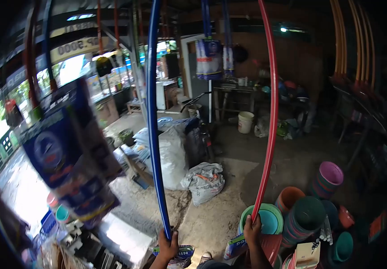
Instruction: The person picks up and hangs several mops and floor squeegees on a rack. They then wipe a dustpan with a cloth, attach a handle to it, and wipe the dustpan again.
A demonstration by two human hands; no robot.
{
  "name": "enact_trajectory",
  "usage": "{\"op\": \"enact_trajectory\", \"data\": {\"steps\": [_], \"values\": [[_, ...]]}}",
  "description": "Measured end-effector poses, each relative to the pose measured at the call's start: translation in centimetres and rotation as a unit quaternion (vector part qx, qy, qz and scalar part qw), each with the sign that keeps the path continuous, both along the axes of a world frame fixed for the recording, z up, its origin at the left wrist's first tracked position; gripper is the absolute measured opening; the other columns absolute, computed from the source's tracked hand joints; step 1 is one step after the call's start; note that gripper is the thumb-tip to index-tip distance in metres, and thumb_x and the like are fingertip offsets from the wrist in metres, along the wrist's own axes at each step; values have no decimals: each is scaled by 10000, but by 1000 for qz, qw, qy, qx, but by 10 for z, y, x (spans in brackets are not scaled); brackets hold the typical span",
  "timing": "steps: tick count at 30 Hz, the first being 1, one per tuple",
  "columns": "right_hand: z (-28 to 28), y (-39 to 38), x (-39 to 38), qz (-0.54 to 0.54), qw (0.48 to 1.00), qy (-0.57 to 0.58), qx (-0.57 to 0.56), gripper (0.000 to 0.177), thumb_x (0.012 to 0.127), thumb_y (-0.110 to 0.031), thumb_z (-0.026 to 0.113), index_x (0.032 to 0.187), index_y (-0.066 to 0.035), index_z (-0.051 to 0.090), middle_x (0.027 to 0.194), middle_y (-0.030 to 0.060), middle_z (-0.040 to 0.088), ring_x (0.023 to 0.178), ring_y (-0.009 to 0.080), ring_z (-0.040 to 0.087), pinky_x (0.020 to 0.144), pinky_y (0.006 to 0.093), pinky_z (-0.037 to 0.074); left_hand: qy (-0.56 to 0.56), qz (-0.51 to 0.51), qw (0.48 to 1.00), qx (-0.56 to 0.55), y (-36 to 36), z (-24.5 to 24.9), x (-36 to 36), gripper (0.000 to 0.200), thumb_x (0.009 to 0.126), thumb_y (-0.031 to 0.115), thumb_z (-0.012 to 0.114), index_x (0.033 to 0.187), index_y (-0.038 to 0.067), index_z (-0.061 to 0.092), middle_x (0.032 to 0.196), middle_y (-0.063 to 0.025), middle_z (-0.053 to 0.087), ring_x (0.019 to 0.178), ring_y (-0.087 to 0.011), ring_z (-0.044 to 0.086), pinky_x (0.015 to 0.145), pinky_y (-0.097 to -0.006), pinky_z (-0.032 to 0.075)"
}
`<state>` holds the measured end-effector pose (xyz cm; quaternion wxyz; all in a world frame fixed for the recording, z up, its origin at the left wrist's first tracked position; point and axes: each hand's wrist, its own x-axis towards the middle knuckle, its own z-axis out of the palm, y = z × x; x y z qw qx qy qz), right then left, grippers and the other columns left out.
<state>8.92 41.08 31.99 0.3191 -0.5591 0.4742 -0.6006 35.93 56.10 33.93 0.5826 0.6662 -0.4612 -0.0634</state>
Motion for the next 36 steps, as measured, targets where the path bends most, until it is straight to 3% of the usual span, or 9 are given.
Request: {"op": "enact_trajectory", "data": {"steps": [8, 10, 11, 15, 21, 25, 32, 34, 36], "values": [[52, -135, -10, -33, 998, -12, 50, 267, 874, -182, 614, 1050, -22, 494, 718, 27, 503, 644, 155, 501, 634, 298, 442, 1, -84, 996, -43, -173, 29, 29, 251, 867, 142, 599, 1033, -19, 501, 673, -88, 520, 588, -171, 502, 546, -340, 409], [111, -136, -2, -101, 986, 61, -114, 398, 813, -322, 689, 1005, -10, 533, 750, 135, 615, 669, 262, 626, 614, 361, 480, 18, -109, 993, -36, -213, 26, 29, 262, 868, 149, 595, 1037, -27, 503, 691, -87, 532, 610, -180, 509, 567, -342, 419], [75, -145, -16, -133, 966, 222, 7, 485, 767, -409, 712, 1009, -13, 572, 735, 157, 628, 707, 318, 650, 642, 387, 504, 41, -145, 988, -30, -232, 22, 28, 255, 892, 149, 560, 1078, 3, 463, 732, -21, 462, 651, -109, 443, 599, -264, 376], [-23, -179, -20, -245, 948, 201, 34, 341, 821, -385, 647, 760, -55, 587, 570, 137, 565, 609, 358, 611, 547, 429, 461, 30, -189, 981, -25, -308, 12, 19, 270, 876, 163, 578, 1064, 7, 463, 757, -27, 487, 659, -116, 464, 612, -278, 396], [-23, -278, -24, -350, 904, 229, 88, 255, 851, -281, 613, 829, -29, 579, 680, 178, 601, 648, 393, 588, 590, 421, 454, 17, -244, 969, -22, -440, -10, 14, 283, 855, 155, 606, 1060, -5, 496, 682, -41, 520, 595, -133, 492, 565, -306, 417], [-7, -374, -54, -397, 891, 219, -23, 256, 871, -258, 606, 846, -10, 548, 701, 181, 577, 626, 359, 570, 607, 388, 449, 40, -312, 949, -32, -551, -44, 14, 257, 868, 138, 575, 1060, 4, 472, 779, -61, 529, 654, -155, 499, 614, -293, 424], [156, -516, -110, -486, 849, 188, -84, 326, 911, -335, 541, 925, -9, 543, 724, 233, 587, 715, 420, 588, 627, 458, 440, 21, -408, 913, 12, -715, 5, -5, 314, 921, 161, 568, 1176, 42, 429, 904, -90, 521, 756, -177, 488, 579, -330, 423], [219, -539, -126, -486, 857, 168, -35, 369, 930, -373, 491, 953, -8, 533, 765, 251, 587, 747, 434, 582, 651, 476, 436, 238, -502, 829, 63, -743, 45, -19, 359, 920, 121, 560, 1231, 34, 404, 932, -122, 523, 775, -194, 493, 605, -330, 440], [266, -569, -154, -499, 844, 178, -75, 387, 944, -384, 443, 988, -7, 517, 781, 257, 585, 757, 442, 577, 667, 485, 432, 275, -535, 795, 75, -776, 46, -39, 355, 925, 123, 549, 1233, 14, 410, 958, -156, 527, 785, -239, 506, 637, -346, 460]]}}
